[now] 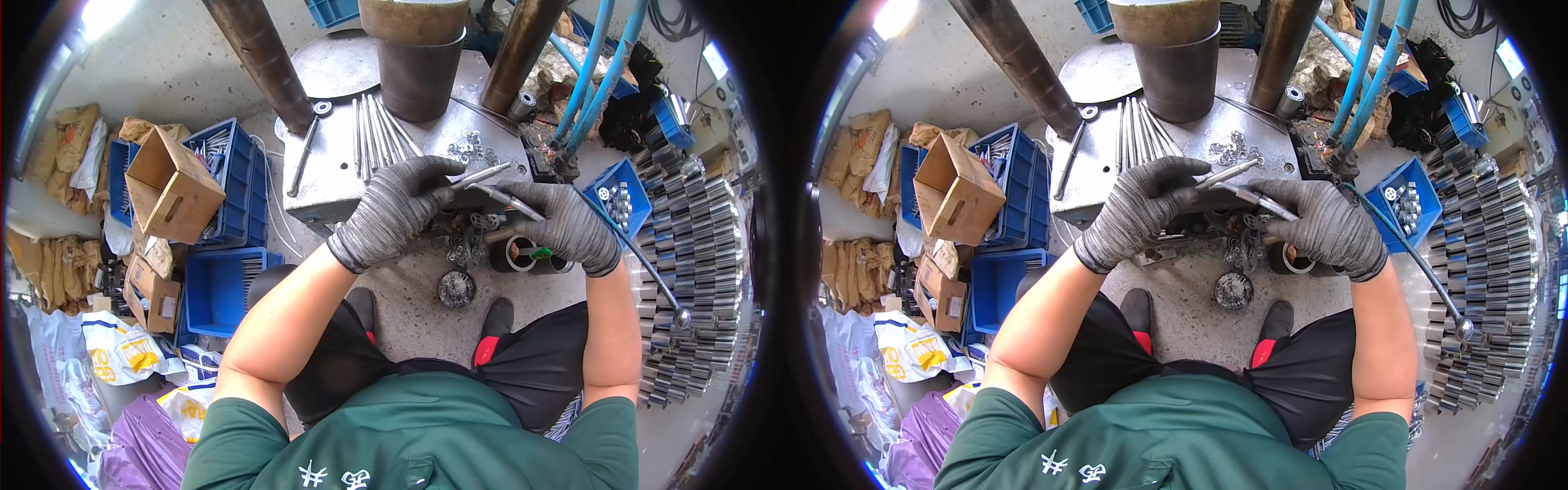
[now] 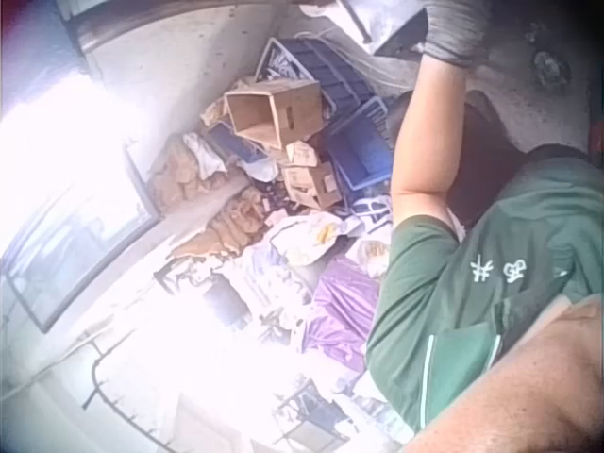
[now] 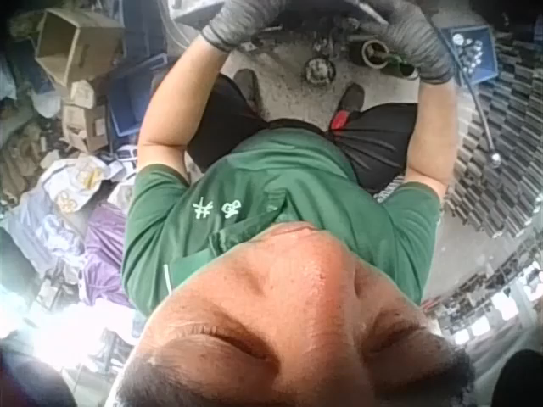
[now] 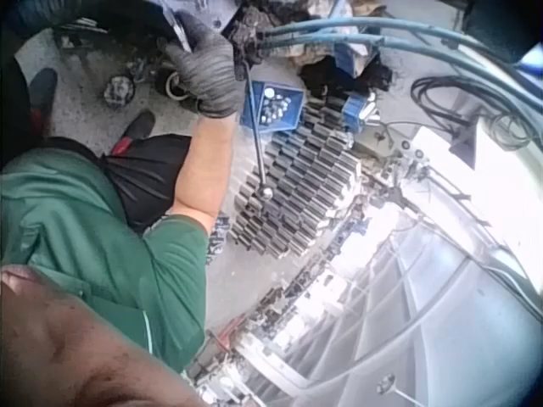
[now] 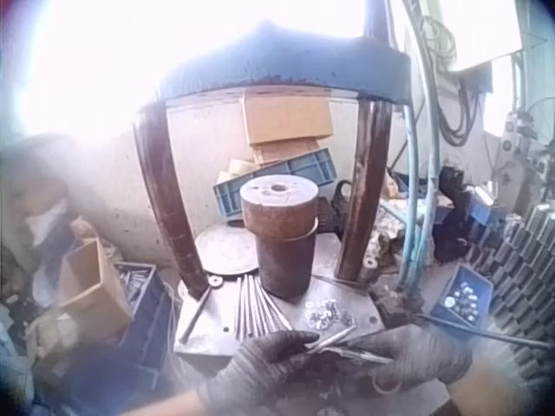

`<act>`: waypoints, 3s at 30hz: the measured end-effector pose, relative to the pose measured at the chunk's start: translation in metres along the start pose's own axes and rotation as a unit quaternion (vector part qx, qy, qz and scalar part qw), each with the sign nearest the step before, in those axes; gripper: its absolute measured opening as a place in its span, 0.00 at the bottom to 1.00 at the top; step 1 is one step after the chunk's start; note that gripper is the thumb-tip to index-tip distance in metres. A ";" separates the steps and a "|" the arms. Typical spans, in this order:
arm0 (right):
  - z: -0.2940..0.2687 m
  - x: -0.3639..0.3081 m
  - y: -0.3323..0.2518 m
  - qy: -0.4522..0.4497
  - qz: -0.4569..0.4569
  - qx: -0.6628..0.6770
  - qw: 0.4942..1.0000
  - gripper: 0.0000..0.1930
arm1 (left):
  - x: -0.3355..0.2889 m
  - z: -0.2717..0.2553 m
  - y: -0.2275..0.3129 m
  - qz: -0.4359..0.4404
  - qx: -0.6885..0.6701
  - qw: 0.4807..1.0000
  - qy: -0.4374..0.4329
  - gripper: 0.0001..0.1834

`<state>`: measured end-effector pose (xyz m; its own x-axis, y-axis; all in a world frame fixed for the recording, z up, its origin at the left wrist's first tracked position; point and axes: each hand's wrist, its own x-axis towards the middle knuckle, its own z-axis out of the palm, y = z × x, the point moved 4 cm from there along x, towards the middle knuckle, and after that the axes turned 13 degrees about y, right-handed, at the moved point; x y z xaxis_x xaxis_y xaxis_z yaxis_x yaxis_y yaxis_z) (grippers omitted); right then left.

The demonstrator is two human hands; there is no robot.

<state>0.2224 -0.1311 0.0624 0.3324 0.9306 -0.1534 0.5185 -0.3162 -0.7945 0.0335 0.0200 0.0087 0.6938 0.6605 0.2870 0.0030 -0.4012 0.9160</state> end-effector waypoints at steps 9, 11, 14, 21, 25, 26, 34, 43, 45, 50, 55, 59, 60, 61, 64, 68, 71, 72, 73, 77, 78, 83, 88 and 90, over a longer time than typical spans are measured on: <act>0.010 0.001 0.005 -0.027 -0.077 -0.033 0.996 0.29 | -0.007 0.010 -0.008 -0.259 -0.239 0.932 -0.080 0.21; 0.010 0.002 0.003 -0.029 -0.091 -0.049 0.994 0.30 | -0.006 0.008 -0.004 -0.267 -0.236 0.930 -0.086 0.21; 0.005 0.000 0.000 -0.027 -0.137 -0.066 0.988 0.30 | -0.006 0.008 -0.003 -0.283 -0.238 0.924 -0.098 0.22; 0.007 0.001 0.004 -0.008 -0.137 -0.001 0.991 0.32 | -0.008 0.013 -0.014 -0.327 -0.376 0.857 -0.130 0.26; 0.021 0.007 0.032 -0.013 -0.119 0.024 0.993 0.33 | -0.003 0.014 -0.015 -0.316 -0.339 0.877 -0.128 0.24; 0.022 0.006 0.038 -0.033 -0.101 0.095 0.990 0.34 | -0.001 0.013 -0.013 -0.269 -0.261 0.922 -0.098 0.23; 0.011 0.009 0.032 -0.055 -0.027 0.125 0.990 0.23 | 0.011 -0.012 -0.018 -0.083 0.019 0.994 0.070 0.15; 0.005 0.025 0.053 0.120 -0.019 0.070 0.990 0.17 | 0.030 -0.099 -0.074 -0.088 0.291 0.932 0.197 0.19; 0.008 0.027 0.051 0.135 -0.012 0.103 0.985 0.18 | 0.028 -0.114 -0.078 -0.033 0.395 0.895 0.206 0.23; 0.015 0.033 0.064 0.147 -0.045 0.009 0.988 0.24 | 0.026 -0.123 -0.083 -0.057 0.459 0.870 0.172 0.19; 0.019 0.039 0.066 0.184 -0.139 -0.127 0.965 0.24 | 0.028 -0.117 -0.076 -0.051 0.515 0.842 0.151 0.12; 0.025 0.040 0.065 0.203 -0.184 -0.212 0.938 0.17 | 0.030 -0.130 -0.084 -0.042 0.526 0.830 0.182 0.14; 0.025 0.039 0.064 0.209 -0.202 -0.215 0.932 0.15 | 0.031 -0.131 -0.083 -0.038 0.519 0.833 0.187 0.14; 0.025 0.039 0.065 0.210 -0.199 -0.217 0.932 0.15 | 0.031 -0.130 -0.083 -0.033 0.511 0.837 0.192 0.15; 0.027 0.038 0.063 0.205 -0.246 -0.210 0.924 0.15 | 0.036 -0.120 -0.087 -0.041 0.446 0.867 0.217 0.14; 0.036 0.039 0.067 0.200 -0.278 -0.245 0.907 0.14 | 0.036 -0.101 -0.085 -0.050 0.387 0.900 0.192 0.16; 0.045 0.039 0.068 0.181 -0.297 -0.267 0.899 0.15 | 0.041 -0.092 -0.078 -0.096 0.387 0.903 0.162 0.17; 0.049 0.040 0.066 0.183 -0.302 -0.293 0.889 0.15 | 0.043 -0.093 -0.080 -0.139 0.389 0.900 0.141 0.17; 0.052 0.040 0.066 0.185 -0.306 -0.319 0.878 0.15 | 0.044 -0.095 -0.081 -0.140 0.389 0.899 0.143 0.17; 0.063 0.045 0.068 0.232 -0.302 -0.317 0.869 0.16 | 0.043 -0.106 -0.102 -0.125 0.456 0.871 0.138 0.20; 0.063 0.045 0.070 0.231 -0.300 -0.319 0.869 0.16 | 0.043 -0.104 -0.097 -0.142 0.429 0.881 0.143 0.21; 0.061 0.050 0.078 0.264 -0.329 -0.307 0.853 0.14 | 0.042 -0.097 -0.081 -0.125 0.483 0.858 0.121 0.27; 0.061 0.055 0.073 0.273 -0.331 -0.323 0.844 0.11 | 0.041 -0.098 -0.074 -0.131 0.536 0.831 0.073 0.32; 0.059 0.057 0.072 0.283 -0.346 -0.316 0.837 0.10 | 0.040 -0.100 -0.069 -0.147 0.518 0.836 0.106 0.32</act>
<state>0.2326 -0.0900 -0.0384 0.0067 0.7510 0.6603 0.9949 0.0615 -0.0800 -0.0111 0.1375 -0.0149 0.4111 0.8805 0.2363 0.8491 -0.4641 0.2523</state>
